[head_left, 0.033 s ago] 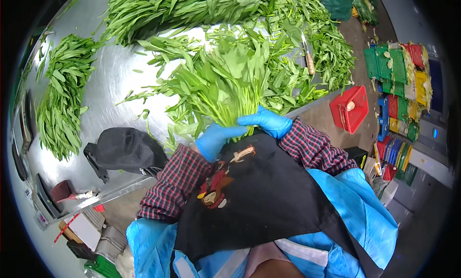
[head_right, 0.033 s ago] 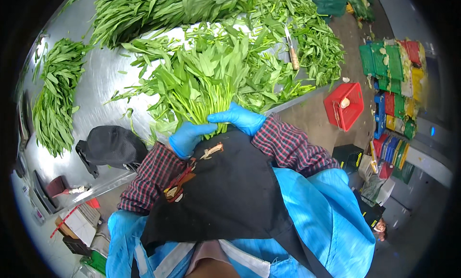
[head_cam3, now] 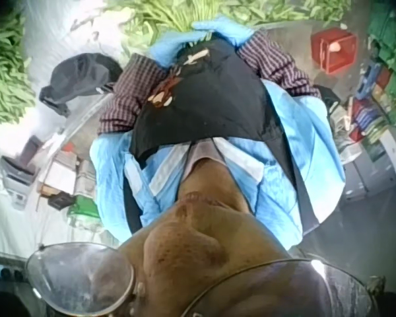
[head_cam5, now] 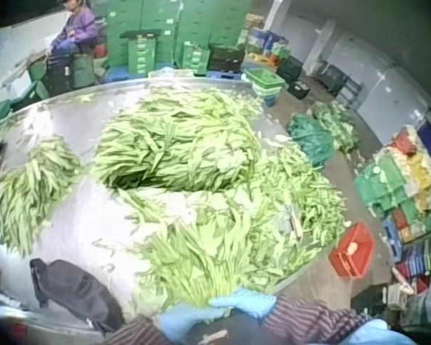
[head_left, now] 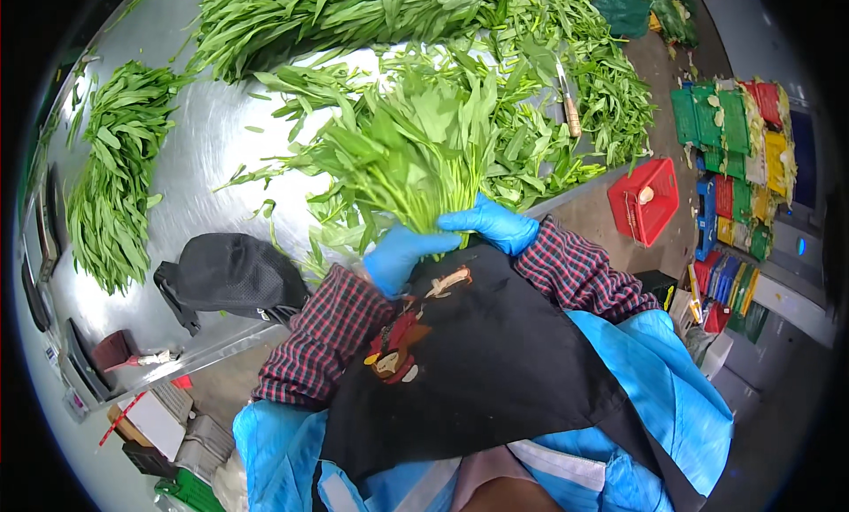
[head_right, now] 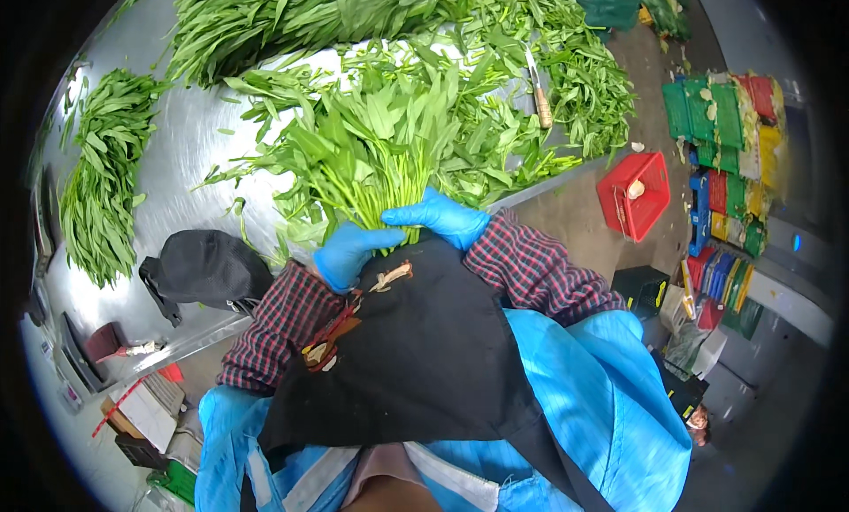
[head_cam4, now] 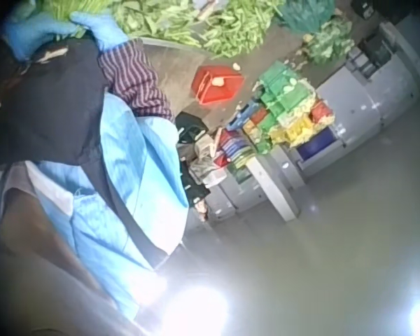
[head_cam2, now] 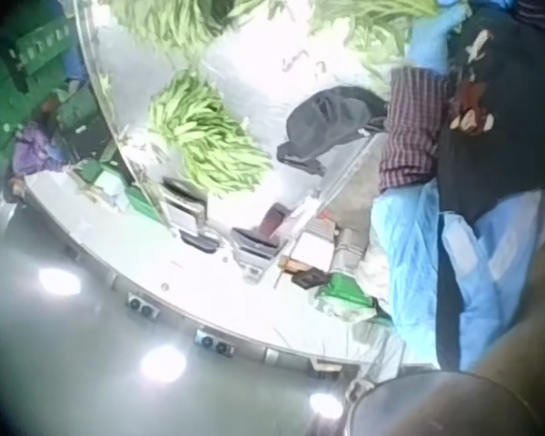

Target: Sorting leafy greens into bunches on a processing table.

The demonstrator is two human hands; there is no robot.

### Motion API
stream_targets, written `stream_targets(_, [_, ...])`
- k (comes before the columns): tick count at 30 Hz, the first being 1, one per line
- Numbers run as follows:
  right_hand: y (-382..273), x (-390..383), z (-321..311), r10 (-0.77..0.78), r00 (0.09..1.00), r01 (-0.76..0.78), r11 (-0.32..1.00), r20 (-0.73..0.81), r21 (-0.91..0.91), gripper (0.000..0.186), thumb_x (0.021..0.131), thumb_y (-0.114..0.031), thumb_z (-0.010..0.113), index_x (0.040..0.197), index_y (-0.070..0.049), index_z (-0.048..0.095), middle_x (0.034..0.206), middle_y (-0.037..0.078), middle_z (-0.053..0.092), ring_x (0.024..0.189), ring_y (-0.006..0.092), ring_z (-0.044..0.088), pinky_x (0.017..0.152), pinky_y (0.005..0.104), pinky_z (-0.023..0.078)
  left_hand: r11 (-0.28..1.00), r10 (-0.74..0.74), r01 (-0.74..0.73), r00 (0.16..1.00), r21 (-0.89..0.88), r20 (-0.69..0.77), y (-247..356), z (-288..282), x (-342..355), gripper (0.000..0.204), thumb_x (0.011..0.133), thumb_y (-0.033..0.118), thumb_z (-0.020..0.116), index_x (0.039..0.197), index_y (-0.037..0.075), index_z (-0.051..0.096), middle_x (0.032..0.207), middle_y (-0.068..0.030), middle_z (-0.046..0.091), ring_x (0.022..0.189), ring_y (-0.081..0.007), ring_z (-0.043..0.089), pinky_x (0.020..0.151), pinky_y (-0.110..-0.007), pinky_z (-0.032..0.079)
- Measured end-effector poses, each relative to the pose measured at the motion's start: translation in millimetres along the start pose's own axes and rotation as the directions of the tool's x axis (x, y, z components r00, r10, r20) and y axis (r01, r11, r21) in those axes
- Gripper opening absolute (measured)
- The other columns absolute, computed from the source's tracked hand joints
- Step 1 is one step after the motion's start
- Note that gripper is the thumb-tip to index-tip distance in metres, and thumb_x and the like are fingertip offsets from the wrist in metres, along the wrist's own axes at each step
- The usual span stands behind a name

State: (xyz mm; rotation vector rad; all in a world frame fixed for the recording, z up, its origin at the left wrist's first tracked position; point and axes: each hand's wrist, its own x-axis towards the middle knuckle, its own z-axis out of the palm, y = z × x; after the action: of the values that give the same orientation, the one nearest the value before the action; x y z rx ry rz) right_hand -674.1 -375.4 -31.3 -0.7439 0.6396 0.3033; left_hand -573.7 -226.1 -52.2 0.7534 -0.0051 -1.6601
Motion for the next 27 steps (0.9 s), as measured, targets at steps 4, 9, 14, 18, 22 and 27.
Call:
stream_targets(4, [0.8,-2.9,-11.6,-0.082,0.986,-0.011,0.840,-0.146,-0.543,0.045,0.086,-0.027,0.070,0.118,-0.001,0.054,0.105,0.009,0.063,0.092,0.0196,0.061,0.081,0.0315,0.049,0.994,0.073,-0.067,0.995,0.086,-0.064,-12.7,-14.3,16.8,0.042,0.081,-0.001,0.063,0.122,0.002,0.057,0.114,-0.0075,0.063,0.102,-0.0169,0.061,0.088,-0.031,0.050])
stream_targets(9, [-33.7,-29.4,-5.9,-0.761,0.606,-0.141,0.184,-0.232,-0.973,0.043,0.074,-0.039,0.078,0.090,-0.004,0.060,0.063,0.004,0.056,0.056,0.0160,0.054,0.055,0.0313,0.046,0.999,0.037,-0.032,0.989,0.036,-0.144,-13.3,-7.5,17.4,0.043,0.079,-0.002,0.068,0.120,0.001,0.058,0.114,-0.0095,0.064,0.100,-0.0171,0.062,0.086,-0.030,0.051])
stream_targets(14, [-42.2,17.1,32.7,-0.755,0.640,0.065,-0.134,0.145,-0.989,0.034,0.077,-0.030,0.074,0.096,-0.003,0.066,0.072,0.009,0.061,0.059,0.0214,0.057,0.057,0.0326,0.047,0.959,0.162,-0.127,0.979,0.252,-0.123,-14.3,-8.4,23.1,0.052,0.075,0.002,0.074,0.122,0.000,0.055,0.116,-0.0070,0.061,0.103,-0.0163,0.058,0.090,-0.031,0.047])
stream_targets(18, [-26.9,40.3,21.2,-0.735,0.657,0.094,-0.136,0.165,-0.986,0.033,0.076,-0.028,0.073,0.097,-0.004,0.069,0.077,0.012,0.063,0.064,0.0272,0.061,0.059,0.0349,0.050,0.906,0.250,-0.181,0.958,0.383,-0.138,-20.9,-12.8,25.8,0.055,0.075,0.007,0.076,0.124,-0.001,0.052,0.118,-0.0093,0.061,0.106,-0.0176,0.058,0.094,-0.033,0.047])
stream_targets(22, [-22.1,36.1,21.2,-0.785,0.605,0.134,-0.059,0.129,-0.989,0.027,0.074,-0.022,0.074,0.095,-0.006,0.070,0.072,0.011,0.062,0.063,0.0260,0.061,0.058,0.0349,0.050,0.933,0.252,-0.205,0.959,0.295,-0.128,-24.1,-16.9,30.1,0.059,0.072,0.004,0.077,0.125,-0.001,0.051,0.118,-0.0078,0.060,0.107,-0.0173,0.056,0.094,-0.032,0.045])
stream_targets(27, [-19.9,30.2,24.6,-0.763,0.547,0.159,-0.308,0.343,-0.938,0.026,0.072,-0.016,0.073,0.097,-0.013,0.070,0.084,0.006,0.064,0.075,0.0249,0.061,0.068,0.0367,0.049,0.914,0.323,-0.263,0.932,0.308,-0.162,-25.6,-11.1,26.6,0.040,0.077,0.007,0.072,0.114,0.001,0.059,0.109,-0.0080,0.064,0.100,-0.0179,0.060,0.088,-0.032,0.048])
